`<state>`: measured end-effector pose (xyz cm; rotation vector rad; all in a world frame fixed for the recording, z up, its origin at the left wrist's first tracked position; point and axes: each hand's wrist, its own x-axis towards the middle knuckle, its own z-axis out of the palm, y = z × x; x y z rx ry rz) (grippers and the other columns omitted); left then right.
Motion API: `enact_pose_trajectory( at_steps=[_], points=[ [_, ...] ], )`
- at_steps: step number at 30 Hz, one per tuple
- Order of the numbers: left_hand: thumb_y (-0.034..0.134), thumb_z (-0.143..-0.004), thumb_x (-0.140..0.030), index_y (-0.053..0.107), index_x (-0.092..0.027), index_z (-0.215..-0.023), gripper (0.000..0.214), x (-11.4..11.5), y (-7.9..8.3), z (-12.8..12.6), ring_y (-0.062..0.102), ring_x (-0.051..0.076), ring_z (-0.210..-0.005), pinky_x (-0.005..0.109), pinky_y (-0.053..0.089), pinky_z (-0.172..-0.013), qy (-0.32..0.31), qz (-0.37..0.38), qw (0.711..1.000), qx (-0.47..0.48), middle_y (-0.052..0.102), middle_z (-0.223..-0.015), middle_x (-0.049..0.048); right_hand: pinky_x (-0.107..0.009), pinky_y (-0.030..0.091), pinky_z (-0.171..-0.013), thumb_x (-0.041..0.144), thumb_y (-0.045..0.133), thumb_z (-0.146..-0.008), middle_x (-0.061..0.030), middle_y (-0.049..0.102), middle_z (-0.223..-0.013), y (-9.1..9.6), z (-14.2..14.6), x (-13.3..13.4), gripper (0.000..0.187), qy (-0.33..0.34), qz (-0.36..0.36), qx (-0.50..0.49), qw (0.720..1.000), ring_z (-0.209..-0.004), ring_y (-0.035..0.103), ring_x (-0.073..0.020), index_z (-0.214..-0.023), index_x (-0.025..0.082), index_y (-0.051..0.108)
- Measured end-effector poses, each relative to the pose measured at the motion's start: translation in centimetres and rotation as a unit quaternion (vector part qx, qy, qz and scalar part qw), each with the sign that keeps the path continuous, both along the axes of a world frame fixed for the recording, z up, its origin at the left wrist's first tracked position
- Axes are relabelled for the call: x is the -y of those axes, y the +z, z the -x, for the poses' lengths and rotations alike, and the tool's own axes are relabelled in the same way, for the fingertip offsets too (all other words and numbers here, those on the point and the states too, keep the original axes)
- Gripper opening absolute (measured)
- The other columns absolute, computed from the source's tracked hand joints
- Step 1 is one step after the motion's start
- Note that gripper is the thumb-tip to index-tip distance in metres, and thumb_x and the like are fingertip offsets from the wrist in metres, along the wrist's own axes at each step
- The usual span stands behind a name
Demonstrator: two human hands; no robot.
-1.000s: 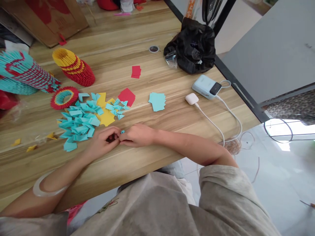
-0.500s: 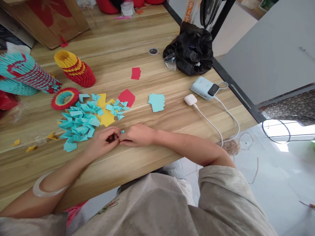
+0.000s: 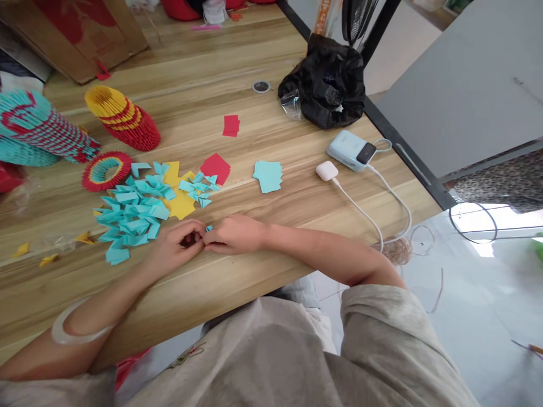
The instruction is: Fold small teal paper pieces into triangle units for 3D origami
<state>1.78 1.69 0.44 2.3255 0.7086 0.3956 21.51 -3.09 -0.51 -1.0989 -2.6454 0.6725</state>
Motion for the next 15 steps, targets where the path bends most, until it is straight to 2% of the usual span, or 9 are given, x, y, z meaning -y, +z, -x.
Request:
enact_pose_trajectory(
  at_steps=[15],
  points=[
    [0.050, -0.083, -0.022, 0.057, -0.018, -0.077, 0.010, -0.04, -0.26, 0.10, 0.051, 0.010, -0.060, 0.021, 0.041, -0.054, -0.003, 0.000, 1.000, 0.006, 0.063, -0.075, 0.0013, -0.024, 0.021, -0.059, 0.035, 0.036, -0.101, -0.0045, 0.070, -0.090, -0.06, -0.12, -0.06, 0.033, 0.004, 0.007, 0.001, 1.000, -0.072, 0.058, -0.0111, -0.099, 0.018, 0.064]
  ],
)
